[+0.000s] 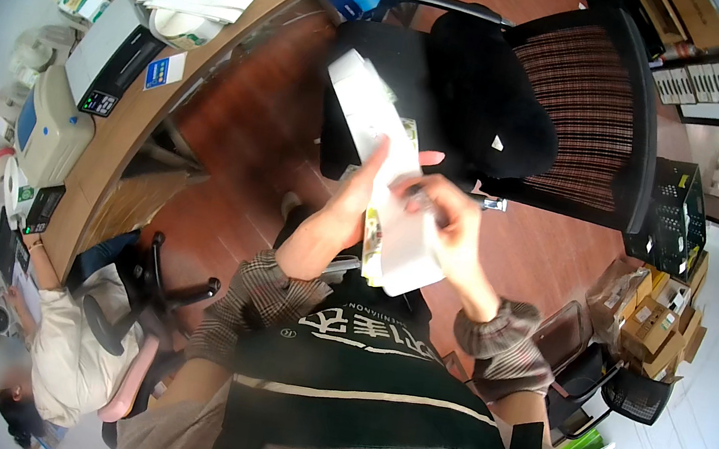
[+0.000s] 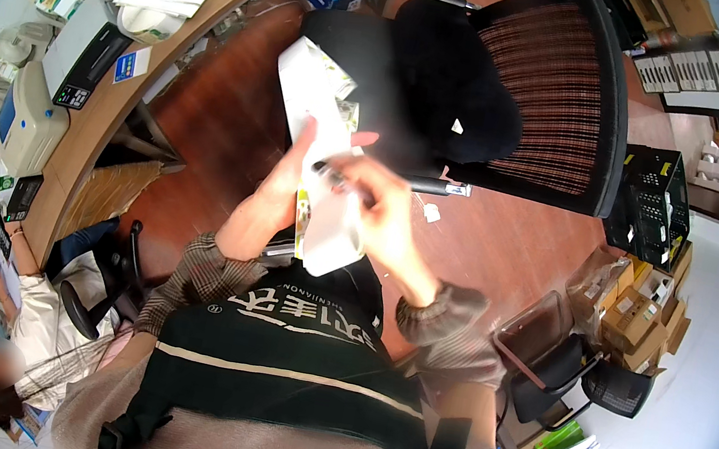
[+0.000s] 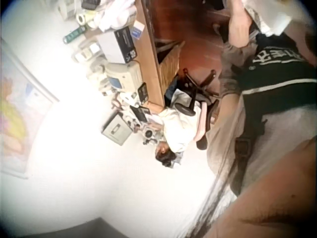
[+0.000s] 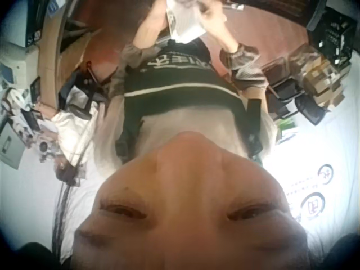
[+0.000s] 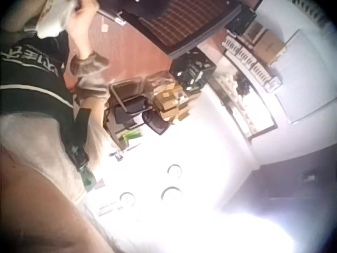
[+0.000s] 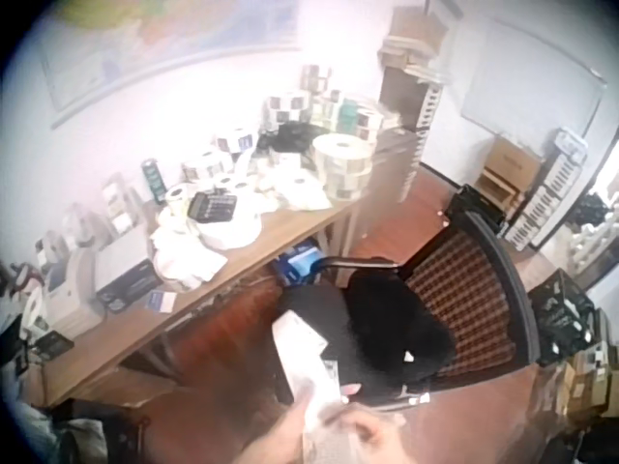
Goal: The person writes on a small piece of paper with a pen, then picks up a roll of labels and a packaged food item. They peel a label from the roll and apply it to the package, smoothing it down with their fingers.
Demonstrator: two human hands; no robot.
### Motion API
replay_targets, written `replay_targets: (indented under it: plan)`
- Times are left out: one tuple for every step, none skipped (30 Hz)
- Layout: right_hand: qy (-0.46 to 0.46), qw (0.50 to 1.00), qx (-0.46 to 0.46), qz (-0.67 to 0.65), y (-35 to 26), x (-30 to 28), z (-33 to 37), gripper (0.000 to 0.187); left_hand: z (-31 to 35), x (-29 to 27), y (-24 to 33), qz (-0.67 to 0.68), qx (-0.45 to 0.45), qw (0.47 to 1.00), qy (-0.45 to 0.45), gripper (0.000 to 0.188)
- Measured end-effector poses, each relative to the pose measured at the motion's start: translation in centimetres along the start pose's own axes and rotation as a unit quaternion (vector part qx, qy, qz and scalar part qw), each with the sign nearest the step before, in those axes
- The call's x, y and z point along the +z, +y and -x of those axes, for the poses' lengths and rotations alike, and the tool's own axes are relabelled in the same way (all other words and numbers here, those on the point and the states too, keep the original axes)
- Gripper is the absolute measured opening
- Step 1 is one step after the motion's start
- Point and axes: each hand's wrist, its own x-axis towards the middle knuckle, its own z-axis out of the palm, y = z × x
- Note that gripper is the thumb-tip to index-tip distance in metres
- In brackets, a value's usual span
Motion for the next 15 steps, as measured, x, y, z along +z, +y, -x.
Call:
replay_targets:
  plan:
    - [-0.007,0.999,0.026,0.017,-0.1,0.2,0.6,0.006,0.0,-0.3,0.3,-0.075,-0.01,0.997,0.026,0.061]
    - [-0.014,0.998,0.052,0.033,-0.2,0.2,1.1,0.012,0.1,-0.2,0.2,-0.096,-0.006,0.993,0.064,0.05]
    - [0.014,0.998,0.057,0.029,-0.5,0.1,1.7,0.015,0.3,0.4,0.3,-0.118,-0.005,0.988,0.103,0.04]
    - [0.04,0.997,0.062,0.025,-1.0,-0.2,2.2,0.019,0.1,0.7,0.7,-0.106,0.004,0.988,0.111,0.038]
    - [0.076,0.991,0.11,0.007,-1.0,-0.9,2.0,0.019,0.0,0.7,1.1,-0.094,0.012,0.988,0.118,0.035]
    - [0.117,0.981,0.155,-0.014,-1.0,-1.5,2.0,0.019,-0.1,1.0,1.4,-0.081,0.021,0.989,0.125,0.033]
    - [0.159,0.967,0.197,-0.039,-1.0,-2.1,2.0,0.02,-0.3,1.6,1.8,-0.127,0.018,0.98,0.154,0.026]
    - [0.191,0.943,0.268,-0.051,-0.3,-3.1,1.8,0.018,-0.6,1.5,1.7,-0.164,0.003,0.978,0.131,0.025]
    - [0.143,0.938,0.304,-0.088,-0.1,-4.1,1.4,0.019,-1.1,1.5,1.3,-0.201,-0.013,0.974,0.104,0.024]
    - [0.09,0.928,0.338,-0.125,0.2,-4.9,0.8,0.021,-1.5,1.6,1.0,-0.237,-0.025,0.968,0.081,0.024]
    - [0.035,0.914,0.371,-0.161,0.5,-5.3,0.2,0.024,-1.6,2.1,0.6,-0.261,-0.038,0.963,0.059,0.018]
    - [0.05,0.908,0.378,-0.176,0.8,-5.3,-0.4,0.025,-1.8,2.3,0.1,-0.321,-0.029,0.946,0.028,0.016]
    - [0.063,0.901,0.385,-0.19,1.0,-5.1,-0.9,0.027,-1.8,2.3,-0.5,-0.36,-0.039,0.932,0.017,0.015]
    - [0.077,0.894,0.391,-0.205,1.2,-4.9,-1.2,0.029,-1.7,2.3,-1.3,-0.397,-0.049,0.916,0.007,0.015]
    - [0.092,0.896,0.388,-0.194,1.7,-4.6,-1.4,0.028,-1.6,2.3,-1.8,-0.414,-0.04,0.909,0.016,0.016]
